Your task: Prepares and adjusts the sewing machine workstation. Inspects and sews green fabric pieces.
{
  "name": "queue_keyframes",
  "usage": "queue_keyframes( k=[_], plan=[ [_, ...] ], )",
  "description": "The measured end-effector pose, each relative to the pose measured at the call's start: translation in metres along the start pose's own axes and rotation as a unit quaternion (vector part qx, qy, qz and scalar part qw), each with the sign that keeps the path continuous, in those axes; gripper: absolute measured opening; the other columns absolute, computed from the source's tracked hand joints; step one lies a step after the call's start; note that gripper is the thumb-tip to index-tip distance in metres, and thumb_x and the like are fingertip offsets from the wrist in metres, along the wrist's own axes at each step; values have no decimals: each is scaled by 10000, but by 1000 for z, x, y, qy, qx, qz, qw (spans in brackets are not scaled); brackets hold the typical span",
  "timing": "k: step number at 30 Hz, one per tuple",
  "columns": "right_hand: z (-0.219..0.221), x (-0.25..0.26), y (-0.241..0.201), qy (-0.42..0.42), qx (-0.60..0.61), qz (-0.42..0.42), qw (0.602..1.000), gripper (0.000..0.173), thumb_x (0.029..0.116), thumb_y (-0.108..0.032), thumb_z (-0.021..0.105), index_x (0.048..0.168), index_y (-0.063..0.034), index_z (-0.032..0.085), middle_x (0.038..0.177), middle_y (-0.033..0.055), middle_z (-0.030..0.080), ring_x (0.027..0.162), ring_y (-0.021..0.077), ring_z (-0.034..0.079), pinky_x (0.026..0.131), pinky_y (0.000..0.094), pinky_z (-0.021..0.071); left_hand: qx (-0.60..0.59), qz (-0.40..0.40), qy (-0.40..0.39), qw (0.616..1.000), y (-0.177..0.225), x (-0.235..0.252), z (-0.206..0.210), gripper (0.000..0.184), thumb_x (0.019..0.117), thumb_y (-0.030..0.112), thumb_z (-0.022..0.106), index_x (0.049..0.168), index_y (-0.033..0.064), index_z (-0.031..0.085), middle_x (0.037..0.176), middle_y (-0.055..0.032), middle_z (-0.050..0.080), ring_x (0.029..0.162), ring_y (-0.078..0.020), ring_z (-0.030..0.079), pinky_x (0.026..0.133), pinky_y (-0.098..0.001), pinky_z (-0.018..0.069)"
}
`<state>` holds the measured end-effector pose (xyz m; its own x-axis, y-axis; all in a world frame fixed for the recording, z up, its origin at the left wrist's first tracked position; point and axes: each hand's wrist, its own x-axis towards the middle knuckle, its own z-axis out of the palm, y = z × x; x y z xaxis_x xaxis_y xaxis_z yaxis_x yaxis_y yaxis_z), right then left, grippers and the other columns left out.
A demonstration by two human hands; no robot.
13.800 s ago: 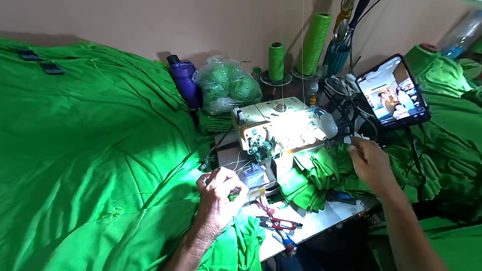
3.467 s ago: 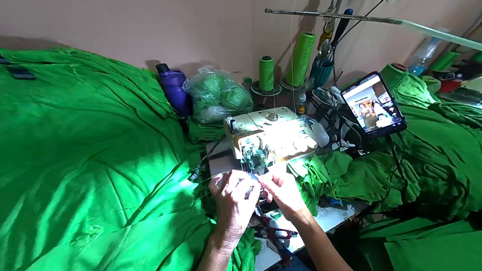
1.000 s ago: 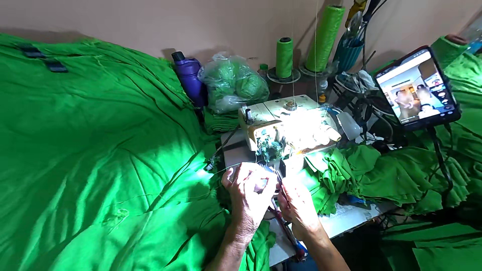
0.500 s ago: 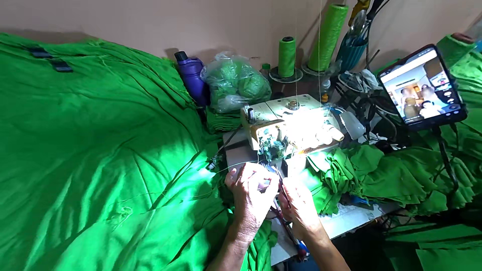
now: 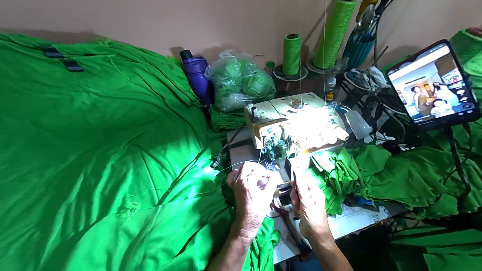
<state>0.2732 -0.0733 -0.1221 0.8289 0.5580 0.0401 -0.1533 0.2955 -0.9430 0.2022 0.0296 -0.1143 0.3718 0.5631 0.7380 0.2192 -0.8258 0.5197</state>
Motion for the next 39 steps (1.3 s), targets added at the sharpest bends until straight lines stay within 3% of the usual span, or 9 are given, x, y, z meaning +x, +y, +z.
queue_keyframes(
  k=[4,8,11,14,23,30,39],
  plan=[
    [-30,-11,25,-18,-166,-132,977,169,1032,-118,486,926,-28,581,628,-106,467,512,-67,430,504,107,385,106,-10,18,994,-3,12,-1,94,822,157,737,765,88,768,835,-82,726,830,-244,704,956,-614,404],
    [-54,-20,51,-55,-247,-193,948,164,992,-125,533,958,13,614,679,-51,565,574,-82,502,565,92,435,148,-68,-12,987,2,25,2,82,831,170,776,793,98,788,872,-89,734,888,-265,704,989,-619,386],
    [-57,-26,59,-86,-300,-244,918,246,983,-196,581,1010,37,656,764,34,665,659,-31,601,650,113,504,149,-122,-57,980,10,25,7,99,870,188,759,836,104,798,898,-77,750,931,-259,709,1025,-632,357],
    [-55,-28,68,-70,-339,-285,894,277,968,-246,611,1009,17,687,813,71,694,721,32,640,720,152,527,142,-131,-38,980,10,24,9,90,859,198,769,827,119,798,874,-59,744,902,-237,706,1001,-630,366],
    [-54,-30,66,-68,-352,-286,889,293,974,-250,614,1015,34,674,820,74,694,742,-5,633,755,114,514,159,-122,-11,980,18,15,22,89,828,235,759,776,172,795,866,-30,743,903,-224,703,999,-615,368],
    [-56,-31,64,-80,-344,-276,894,274,973,-218,617,1032,46,660,839,82,697,745,-23,629,756,98,508,142,-135,32,980,12,14,21,67,801,217,786,787,154,800,865,-45,740,881,-217,698,976,-552,407],
    [-54,-31,64,-81,-355,-273,891,273,966,-213,624,1024,51,658,835,91,697,751,-12,637,762,106,511,168,-127,28,977,13,15,22,71,803,229,783,774,165,793,860,-33,741,865,-213,694,968,-557,393]
  ],
)
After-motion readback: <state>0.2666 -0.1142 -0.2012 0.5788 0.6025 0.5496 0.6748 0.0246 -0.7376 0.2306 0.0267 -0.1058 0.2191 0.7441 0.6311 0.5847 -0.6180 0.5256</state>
